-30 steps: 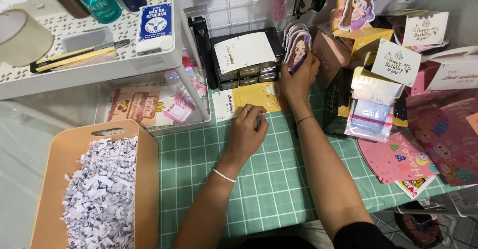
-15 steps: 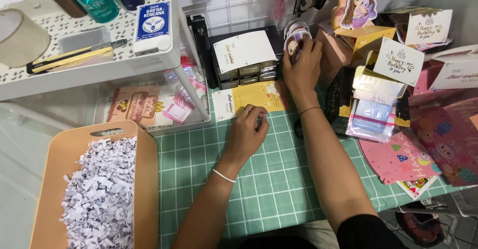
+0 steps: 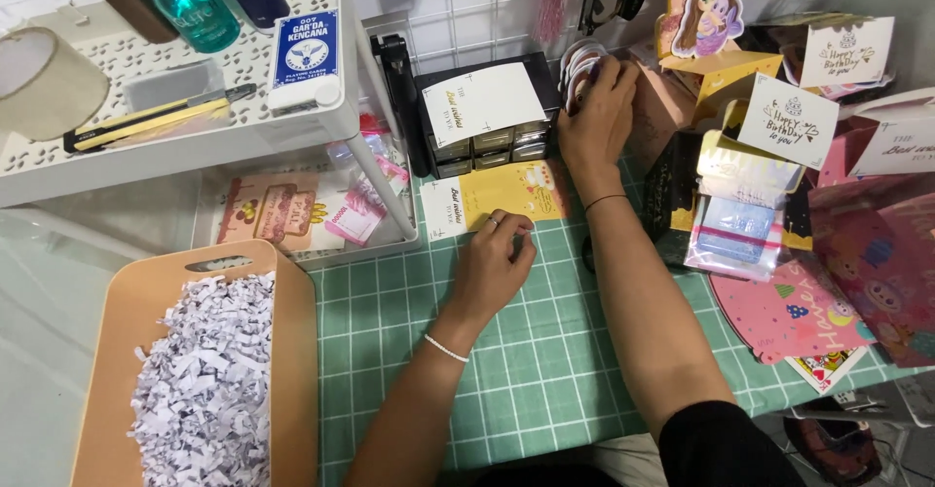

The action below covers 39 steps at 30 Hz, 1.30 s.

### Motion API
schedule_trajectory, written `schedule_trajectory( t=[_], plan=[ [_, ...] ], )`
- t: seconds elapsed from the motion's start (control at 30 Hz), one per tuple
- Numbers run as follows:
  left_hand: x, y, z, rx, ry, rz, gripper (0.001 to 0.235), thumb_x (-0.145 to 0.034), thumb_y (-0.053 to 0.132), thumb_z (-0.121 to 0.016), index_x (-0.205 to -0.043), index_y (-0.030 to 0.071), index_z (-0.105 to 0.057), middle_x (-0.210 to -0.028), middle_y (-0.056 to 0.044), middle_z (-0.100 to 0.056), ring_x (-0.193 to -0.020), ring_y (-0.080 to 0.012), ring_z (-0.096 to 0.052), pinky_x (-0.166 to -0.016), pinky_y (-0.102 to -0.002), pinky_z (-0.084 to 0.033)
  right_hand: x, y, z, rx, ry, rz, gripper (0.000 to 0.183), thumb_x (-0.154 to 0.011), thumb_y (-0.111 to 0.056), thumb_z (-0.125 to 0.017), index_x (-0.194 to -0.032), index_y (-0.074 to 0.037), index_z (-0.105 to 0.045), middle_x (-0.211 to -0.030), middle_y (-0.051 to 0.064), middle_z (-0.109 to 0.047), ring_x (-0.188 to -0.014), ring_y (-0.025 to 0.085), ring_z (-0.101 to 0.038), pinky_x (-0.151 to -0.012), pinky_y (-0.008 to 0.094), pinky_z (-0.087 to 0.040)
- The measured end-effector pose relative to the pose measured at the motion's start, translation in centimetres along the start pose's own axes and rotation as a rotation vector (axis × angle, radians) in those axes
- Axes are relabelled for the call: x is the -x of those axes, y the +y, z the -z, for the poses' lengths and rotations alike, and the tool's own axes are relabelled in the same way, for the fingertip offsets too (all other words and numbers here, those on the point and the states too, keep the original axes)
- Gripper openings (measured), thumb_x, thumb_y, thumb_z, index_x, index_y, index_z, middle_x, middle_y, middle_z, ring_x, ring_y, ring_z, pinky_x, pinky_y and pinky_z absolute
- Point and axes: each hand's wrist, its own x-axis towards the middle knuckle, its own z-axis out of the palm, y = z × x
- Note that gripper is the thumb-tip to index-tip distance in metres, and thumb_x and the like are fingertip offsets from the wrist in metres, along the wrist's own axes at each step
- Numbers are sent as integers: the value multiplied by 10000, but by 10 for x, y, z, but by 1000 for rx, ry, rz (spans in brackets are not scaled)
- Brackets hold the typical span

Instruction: Organizing and sorting various greeting cards, stickers, and small gift items on a desk.

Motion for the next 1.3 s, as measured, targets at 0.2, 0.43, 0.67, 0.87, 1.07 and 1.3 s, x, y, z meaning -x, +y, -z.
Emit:
schedule_trajectory(
  t=[0.2, 0.43, 0.67, 0.87, 1.07, 1.3],
  plan=[
    [0, 0, -2, -37, 13, -10, 76, -901, 63, -620, -972, 70, -646, -938, -50, -627, -584, -162, -564, -509, -336, -473, 2, -4, -5, -20, -5, -20, 583, -750, -29, -820, -1165, -52, -411, -1280, 210, -390, -1119, 436, -463, -756, 524, -543],
    [-1, 2, 0, 1, -34, 64, 110, -895, 45, -620, -992, 31, -670, -879, -165, -639, -711, -336, -688, -496, -339, -575, 6, -6, -2, 38, 10, -18, 685, -704, -54, -863, -1217, -43, -410, -1132, 147, -461, -1009, 366, -552, -814, 477, -582],
    [0, 1, 0, 15, -46, 72, 117, -895, 41, -606, -998, 34, -662, -890, -152, -638, -727, -329, -692, -520, -334, -580, 1, -8, -4, 73, -4, -65, 703, -720, -113, -884, -1219, -61, -391, -1143, 123, -436, -1025, 347, -551, -768, 493, -610],
    [-1, 2, -1, 22, -55, 69, 118, -901, 41, -601, -1006, 34, -657, -914, -160, -637, -774, -349, -702, -541, -342, -589, 4, -18, 9, 63, -28, -74, 631, -767, -82, -829, -1229, -58, -400, -1133, 116, -456, -1021, 343, -554, -739, 523, -611],
    [0, 4, 1, -4, -37, 20, 114, -896, 56, -590, -989, 59, -655, -872, -119, -631, -695, -313, -692, -515, -335, -569, 7, 0, 1, 54, -22, -49, 530, -823, -33, -721, -1243, -47, -398, -1122, 116, -448, -1012, 351, -546, -656, 549, -609],
    [3, -2, -7, -25, 14, -43, 105, -870, 63, -595, -956, 72, -656, -839, -120, -634, -667, -332, -678, -489, -376, -551, 17, 14, 2, 46, 57, -34, 429, -854, 63, -539, -1263, -9, -428, -1114, 153, -464, -981, 376, -578, -616, 541, -607]
  ],
)
